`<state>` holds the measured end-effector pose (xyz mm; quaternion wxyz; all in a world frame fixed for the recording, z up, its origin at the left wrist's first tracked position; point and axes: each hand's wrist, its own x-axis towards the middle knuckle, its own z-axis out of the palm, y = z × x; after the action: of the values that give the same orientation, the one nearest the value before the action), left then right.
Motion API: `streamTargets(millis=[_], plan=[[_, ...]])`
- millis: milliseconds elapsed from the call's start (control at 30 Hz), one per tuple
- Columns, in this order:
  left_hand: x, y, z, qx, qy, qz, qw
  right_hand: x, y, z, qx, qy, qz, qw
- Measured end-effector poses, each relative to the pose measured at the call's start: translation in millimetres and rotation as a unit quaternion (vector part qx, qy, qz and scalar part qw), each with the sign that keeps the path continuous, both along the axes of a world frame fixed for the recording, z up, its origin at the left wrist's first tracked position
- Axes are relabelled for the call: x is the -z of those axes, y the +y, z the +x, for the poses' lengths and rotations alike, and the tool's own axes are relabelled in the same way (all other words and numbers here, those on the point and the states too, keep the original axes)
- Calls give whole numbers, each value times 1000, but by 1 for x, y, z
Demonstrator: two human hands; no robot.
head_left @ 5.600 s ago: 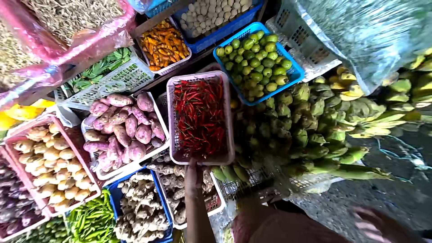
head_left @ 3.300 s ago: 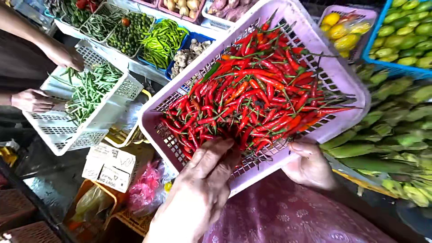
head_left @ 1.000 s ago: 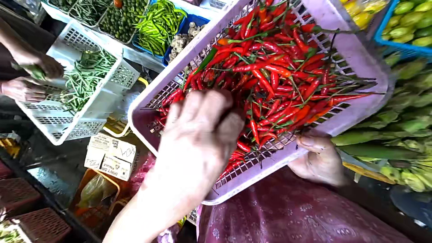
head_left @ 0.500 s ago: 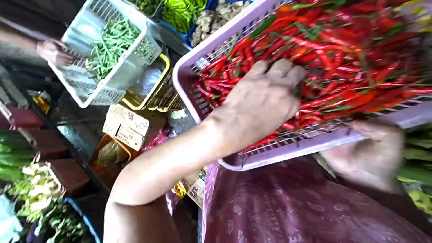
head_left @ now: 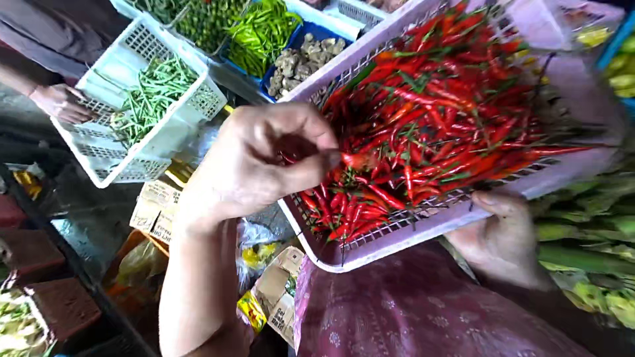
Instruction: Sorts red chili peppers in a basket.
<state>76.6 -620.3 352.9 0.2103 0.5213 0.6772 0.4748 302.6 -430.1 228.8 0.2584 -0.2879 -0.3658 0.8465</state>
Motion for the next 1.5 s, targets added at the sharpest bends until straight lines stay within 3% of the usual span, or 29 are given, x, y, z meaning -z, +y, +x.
streamTargets(millis=[133,267,433,467,533,567,633,767,867,1067,1200,1333,1400,1500], plan=[[14,-14,-5,-27,-93,7,995,0,-3,-4,0,1,-19,1000],[18,-29,-6,-51,-101,-9,994,1,-4,-7,-7,5,-28,1000],[23,-117,-17,-156,5,-65,986,4,-3,-5,8,19,-13,1000],[29,-134,-18,-185,49,-114,975,5,-2,-5,11,20,-10,1000],[34,-146,-13,-241,170,-269,917,5,-1,-5,16,22,-8,1000],[37,-143,-9,-253,212,-314,890,5,0,-6,18,22,-10,1000],[36,-126,2,-276,271,-310,869,4,1,-7,9,29,-8,999],[26,-63,38,-274,289,-134,907,0,-3,-10,-10,53,-3,999],[32,-18,46,-211,343,-84,911,1,-7,-11,-27,64,-6,998],[46,19,29,-174,408,-165,881,5,-13,-11,-47,79,-9,996],[41,19,27,-165,349,-145,911,6,-13,-10,-58,85,-14,995],[11,-24,20,-185,223,-93,953,6,-9,-9,-36,87,-31,995],[7,-67,18,-240,246,-118,932,7,-5,-7,-33,97,-19,995],[15,-114,16,-294,284,-262,874,10,2,-5,-32,100,15,994]])
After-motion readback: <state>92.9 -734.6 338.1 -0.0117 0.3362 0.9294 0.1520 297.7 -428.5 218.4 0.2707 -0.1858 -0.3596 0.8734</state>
